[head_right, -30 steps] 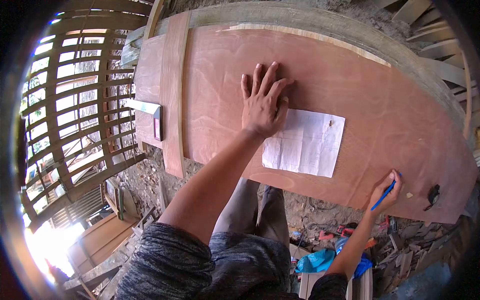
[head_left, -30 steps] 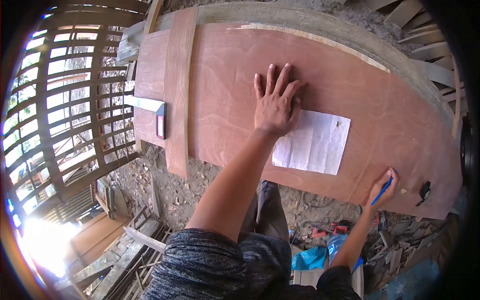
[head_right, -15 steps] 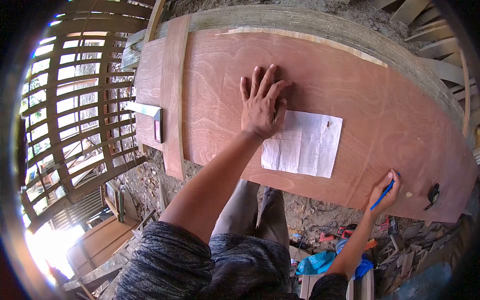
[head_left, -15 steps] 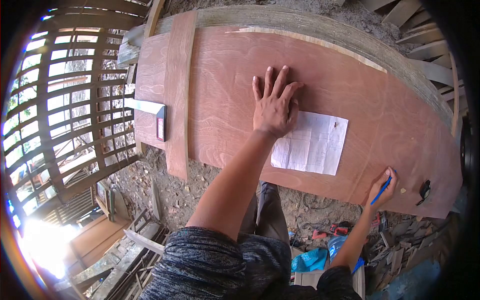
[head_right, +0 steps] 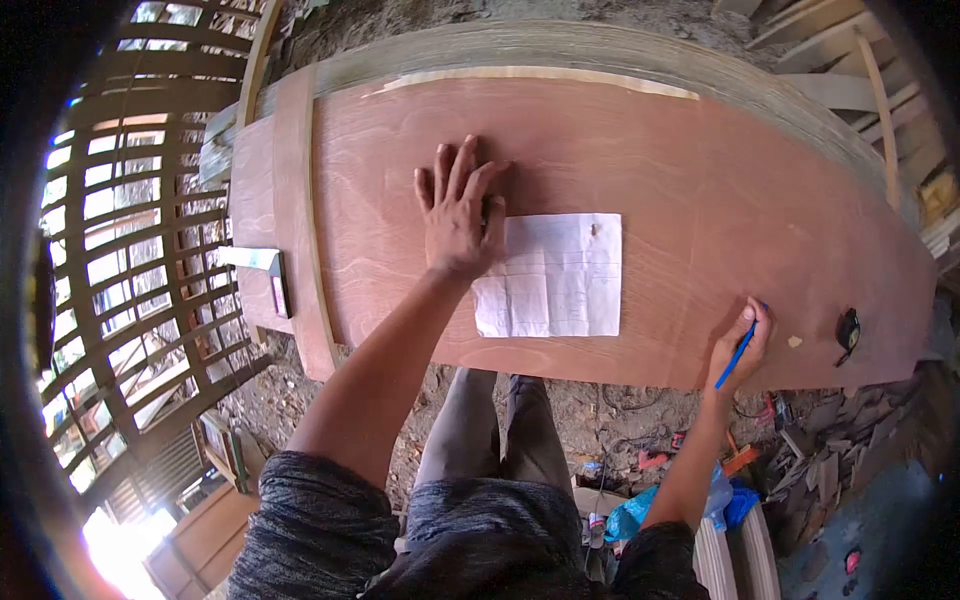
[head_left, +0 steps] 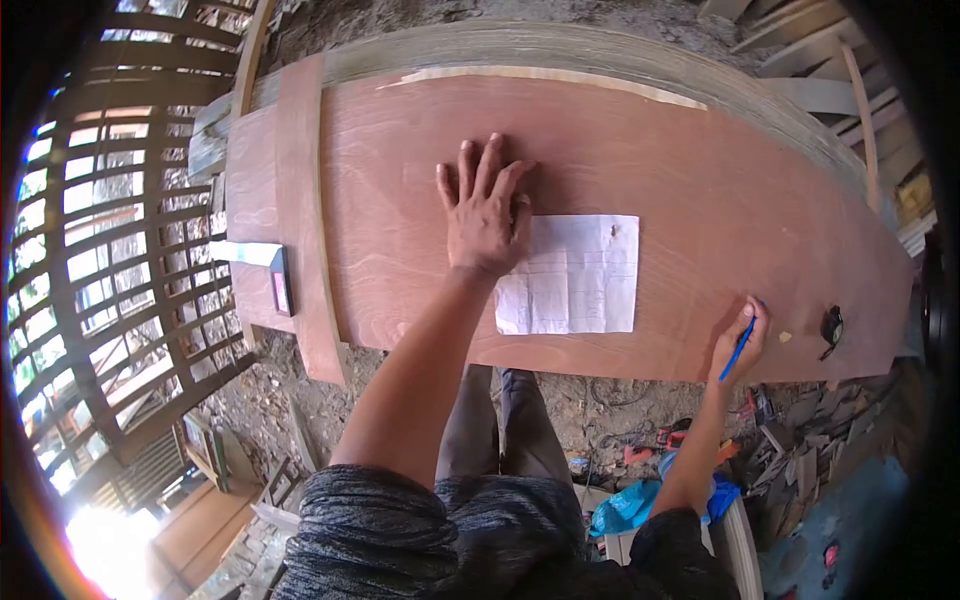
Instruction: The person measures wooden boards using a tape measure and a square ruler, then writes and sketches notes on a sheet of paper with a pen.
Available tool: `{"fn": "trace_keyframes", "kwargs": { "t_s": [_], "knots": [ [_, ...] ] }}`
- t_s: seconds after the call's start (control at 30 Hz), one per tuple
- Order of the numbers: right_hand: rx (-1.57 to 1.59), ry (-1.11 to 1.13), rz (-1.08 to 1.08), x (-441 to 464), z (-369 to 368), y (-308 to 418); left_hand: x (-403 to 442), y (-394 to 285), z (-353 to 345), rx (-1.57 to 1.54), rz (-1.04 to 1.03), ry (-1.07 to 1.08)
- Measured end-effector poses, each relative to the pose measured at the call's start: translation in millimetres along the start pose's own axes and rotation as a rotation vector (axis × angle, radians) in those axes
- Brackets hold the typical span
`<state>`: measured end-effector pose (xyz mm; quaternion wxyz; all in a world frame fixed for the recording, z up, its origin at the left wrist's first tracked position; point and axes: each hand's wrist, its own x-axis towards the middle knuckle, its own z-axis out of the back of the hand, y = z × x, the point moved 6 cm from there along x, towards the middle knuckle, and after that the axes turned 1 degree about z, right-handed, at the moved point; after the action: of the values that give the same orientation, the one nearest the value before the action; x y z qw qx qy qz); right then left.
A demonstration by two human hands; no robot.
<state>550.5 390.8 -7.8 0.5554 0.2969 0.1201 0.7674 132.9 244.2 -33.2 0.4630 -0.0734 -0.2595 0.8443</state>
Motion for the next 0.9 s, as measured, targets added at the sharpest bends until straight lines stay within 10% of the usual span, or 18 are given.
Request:
{"fn": "trace_keyframes", "kwargs": {
  "t_s": [0.2,0.33,0.9],
  "knots": [
    [0.472,0.293,0.145,-70,-57,122,0,0,-2,0.050,-0.010,-0.005],
    [0.157,0.583,0.593,-110,-92,218,0,0,-4,0.053,-0.022,-0.025],
    [0.042,0.448,0.478,-66,-78,173,-5,6,-6,0.036,-0.073,-0.059]
  ]
}}
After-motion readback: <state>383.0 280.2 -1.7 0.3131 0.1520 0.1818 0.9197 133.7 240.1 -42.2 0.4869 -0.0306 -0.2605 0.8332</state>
